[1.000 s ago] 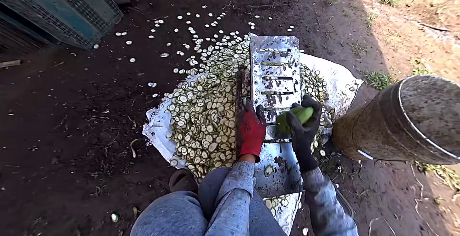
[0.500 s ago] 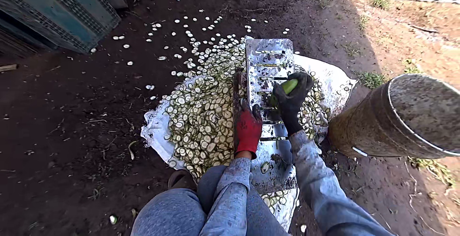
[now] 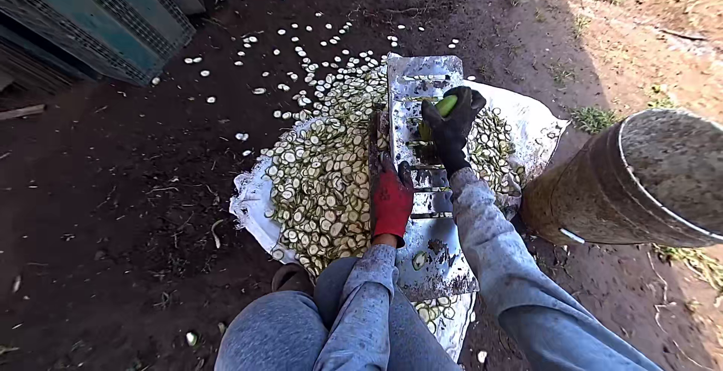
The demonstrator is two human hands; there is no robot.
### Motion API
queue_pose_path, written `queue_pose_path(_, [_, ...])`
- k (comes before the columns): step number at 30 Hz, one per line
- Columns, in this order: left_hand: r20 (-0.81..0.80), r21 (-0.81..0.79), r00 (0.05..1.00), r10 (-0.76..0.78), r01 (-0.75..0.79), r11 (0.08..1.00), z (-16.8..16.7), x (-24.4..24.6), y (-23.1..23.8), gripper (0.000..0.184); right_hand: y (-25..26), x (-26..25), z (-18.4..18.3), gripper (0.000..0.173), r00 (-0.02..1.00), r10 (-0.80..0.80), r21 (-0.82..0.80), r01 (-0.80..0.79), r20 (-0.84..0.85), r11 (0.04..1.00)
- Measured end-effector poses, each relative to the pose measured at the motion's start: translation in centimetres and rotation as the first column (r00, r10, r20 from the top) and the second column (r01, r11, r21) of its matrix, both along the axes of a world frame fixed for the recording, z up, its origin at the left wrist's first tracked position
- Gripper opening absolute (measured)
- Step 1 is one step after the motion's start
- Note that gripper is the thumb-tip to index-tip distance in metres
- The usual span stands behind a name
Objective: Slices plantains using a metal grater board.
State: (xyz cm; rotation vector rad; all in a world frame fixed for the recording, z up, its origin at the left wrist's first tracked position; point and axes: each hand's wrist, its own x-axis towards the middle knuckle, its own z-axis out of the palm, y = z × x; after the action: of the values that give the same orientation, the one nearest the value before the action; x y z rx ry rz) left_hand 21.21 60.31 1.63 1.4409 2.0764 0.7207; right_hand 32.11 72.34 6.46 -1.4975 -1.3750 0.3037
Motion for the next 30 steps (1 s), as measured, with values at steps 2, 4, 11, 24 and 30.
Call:
queue_pose_path(2, [-0.018, 0.008, 1.000, 0.004, -0.004, 1.000, -0.2, 0.0, -0.1, 0.063, -7.4, 1.7, -1.3, 0.047, 0.998, 0.067, -0.027, -0.067, -0.008, 0.997])
queue_pose_path(4, [-0.048, 0.032, 0.999, 0.013, -0.012, 0.999, -0.7, 0.3, -0.2, 0.064, -15.8, 3.5, -5.0, 0.042, 0.998, 0.039, 0.063, -0.036, -0.050, 0.997])
queue_pose_path(11, [-0.062, -0.001, 0.998, 0.026, -0.026, 1.000, -0.4, 0.7, 0.2, 0.061, -8.2, 2.3, -3.9, 0.045, 0.986, 0.065, 0.062, -0.075, 0.153, 0.995])
queue_pose_path(24, [-0.064, -0.007, 0.997, 0.040, -0.041, 0.999, -0.2, 0.7, 0.6, 0.062, -18.2, 3.9, -7.2, 0.028, 0.988, 0.154, 0.134, -0.155, 0.019, 0.979])
queue_pose_path(30, [-0.046, -0.001, 0.998, 0.033, -0.033, 0.999, -0.4, 0.2, 0.6, 0.063, -2.5, 0.4, -2.4, 0.030, 0.925, 0.086, -0.032, -0.080, 0.371, 0.996])
